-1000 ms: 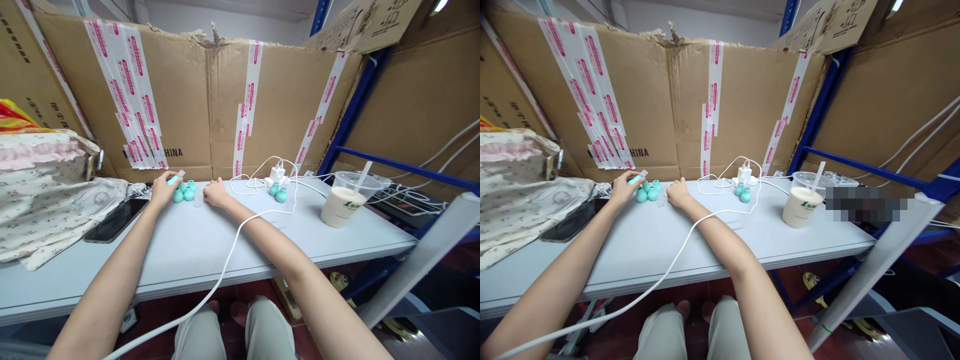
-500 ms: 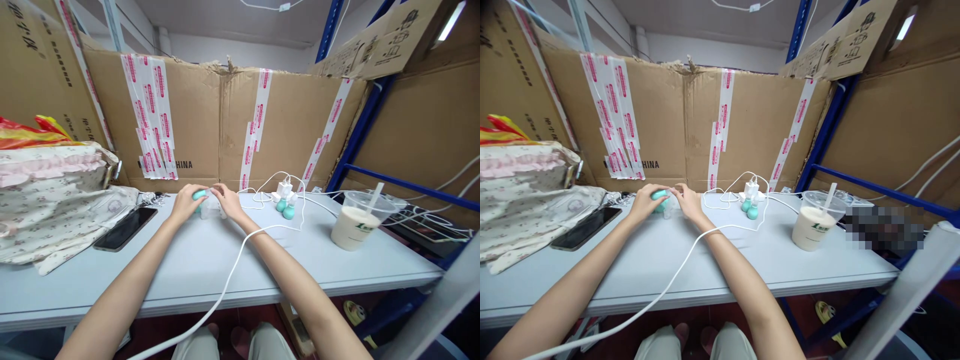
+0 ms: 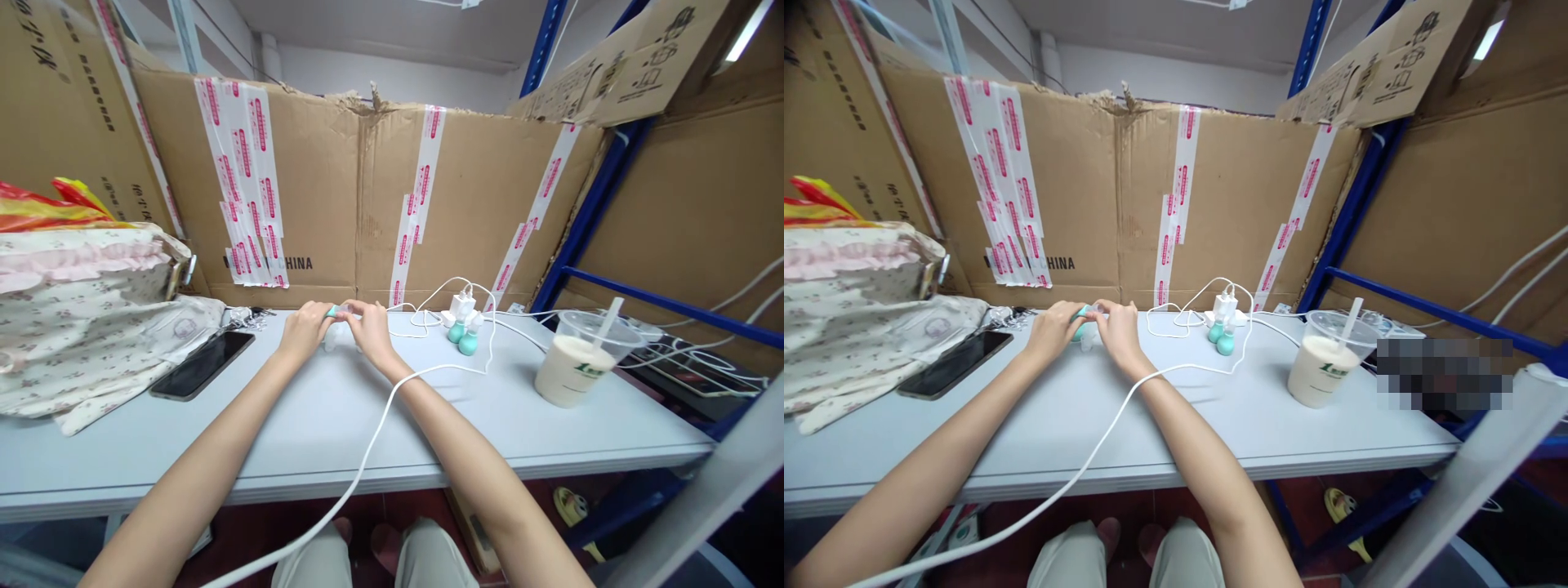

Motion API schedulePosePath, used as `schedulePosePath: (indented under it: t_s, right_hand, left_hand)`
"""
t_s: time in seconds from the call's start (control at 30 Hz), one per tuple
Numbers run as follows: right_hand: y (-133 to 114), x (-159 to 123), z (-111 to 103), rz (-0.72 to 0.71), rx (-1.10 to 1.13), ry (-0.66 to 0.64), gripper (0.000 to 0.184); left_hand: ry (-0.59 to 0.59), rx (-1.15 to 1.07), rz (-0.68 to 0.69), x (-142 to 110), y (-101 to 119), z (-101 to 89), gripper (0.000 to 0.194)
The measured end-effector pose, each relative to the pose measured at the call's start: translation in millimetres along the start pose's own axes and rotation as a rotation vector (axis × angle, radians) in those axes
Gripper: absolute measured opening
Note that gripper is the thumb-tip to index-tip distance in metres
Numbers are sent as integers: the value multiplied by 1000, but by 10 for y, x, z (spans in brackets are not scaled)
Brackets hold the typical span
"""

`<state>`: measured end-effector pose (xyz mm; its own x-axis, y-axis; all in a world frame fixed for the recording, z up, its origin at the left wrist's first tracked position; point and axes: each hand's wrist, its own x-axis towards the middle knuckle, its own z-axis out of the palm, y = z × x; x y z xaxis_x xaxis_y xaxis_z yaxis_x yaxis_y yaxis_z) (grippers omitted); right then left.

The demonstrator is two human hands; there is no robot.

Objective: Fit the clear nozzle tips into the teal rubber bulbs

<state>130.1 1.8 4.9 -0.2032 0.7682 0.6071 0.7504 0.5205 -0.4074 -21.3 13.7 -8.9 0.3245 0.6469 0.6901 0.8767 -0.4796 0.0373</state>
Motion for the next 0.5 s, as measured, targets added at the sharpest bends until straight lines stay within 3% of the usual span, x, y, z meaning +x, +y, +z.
schedulePosePath:
  t_s: [0.13, 0.23, 0.4, 0.5]
  right_hand:
    - [-32, -37, -44, -47, -11, -1, 28]
    - [-35, -48, -138, -109, -17, 48, 29]
    - [53, -22, -199, -175, 13, 41, 31]
    - [85, -47, -98, -251, -22, -87, 27]
  left_hand:
    - [7, 10, -54, 11, 30, 4, 30]
    - [55, -20, -238, 20, -87, -5, 33]
    - [354, -153, -560, 16, -607, -34, 39]
    - [346, -287, -590, -4, -902, 42, 40]
